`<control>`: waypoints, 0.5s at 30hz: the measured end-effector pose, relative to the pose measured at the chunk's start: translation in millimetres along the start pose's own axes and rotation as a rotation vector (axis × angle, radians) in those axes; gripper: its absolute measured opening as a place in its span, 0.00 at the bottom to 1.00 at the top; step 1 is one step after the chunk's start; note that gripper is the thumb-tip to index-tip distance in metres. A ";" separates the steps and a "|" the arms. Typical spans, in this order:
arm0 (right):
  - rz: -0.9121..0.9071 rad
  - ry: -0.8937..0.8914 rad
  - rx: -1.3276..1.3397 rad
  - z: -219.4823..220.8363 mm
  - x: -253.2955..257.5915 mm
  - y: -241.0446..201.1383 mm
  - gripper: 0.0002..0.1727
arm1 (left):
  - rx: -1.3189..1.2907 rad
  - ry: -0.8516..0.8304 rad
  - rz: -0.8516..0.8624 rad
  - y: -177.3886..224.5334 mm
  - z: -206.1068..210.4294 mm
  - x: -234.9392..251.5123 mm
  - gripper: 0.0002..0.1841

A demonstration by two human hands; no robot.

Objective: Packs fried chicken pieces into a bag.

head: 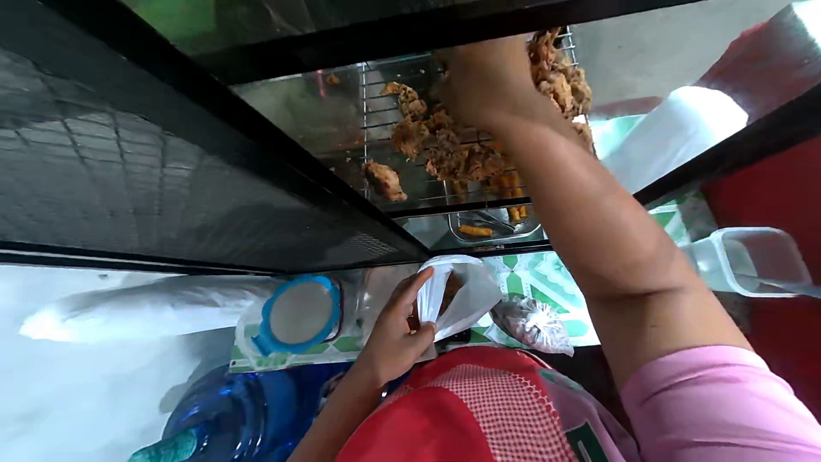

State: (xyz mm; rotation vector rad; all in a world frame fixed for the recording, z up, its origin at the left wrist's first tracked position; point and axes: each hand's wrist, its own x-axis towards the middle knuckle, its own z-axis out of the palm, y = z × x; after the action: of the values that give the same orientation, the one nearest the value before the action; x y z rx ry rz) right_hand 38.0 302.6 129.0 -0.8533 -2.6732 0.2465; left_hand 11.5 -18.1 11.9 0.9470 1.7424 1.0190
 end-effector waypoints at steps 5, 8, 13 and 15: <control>-0.259 -0.108 -0.048 32.5 -33.9 -68.5 0.32 | -0.004 -0.007 0.019 0.7 2.2 1.5 0.43; -0.247 -0.237 -0.070 44.7 -34.5 -77.7 0.31 | -0.019 0.002 0.033 -0.3 2.3 1.0 0.43; -0.257 -0.116 0.165 41.5 -38.6 -55.4 0.22 | -0.048 0.003 0.058 -3.2 0.5 -0.7 0.43; -0.324 0.076 0.283 38.1 -49.3 -41.2 0.18 | -0.045 0.010 0.076 -1.8 0.3 -0.6 0.43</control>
State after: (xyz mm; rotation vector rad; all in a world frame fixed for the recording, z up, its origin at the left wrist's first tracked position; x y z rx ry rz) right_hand 40.5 238.0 91.7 -0.3319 -2.5719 0.4861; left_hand 11.7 -19.3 10.4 0.9877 1.6951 1.1092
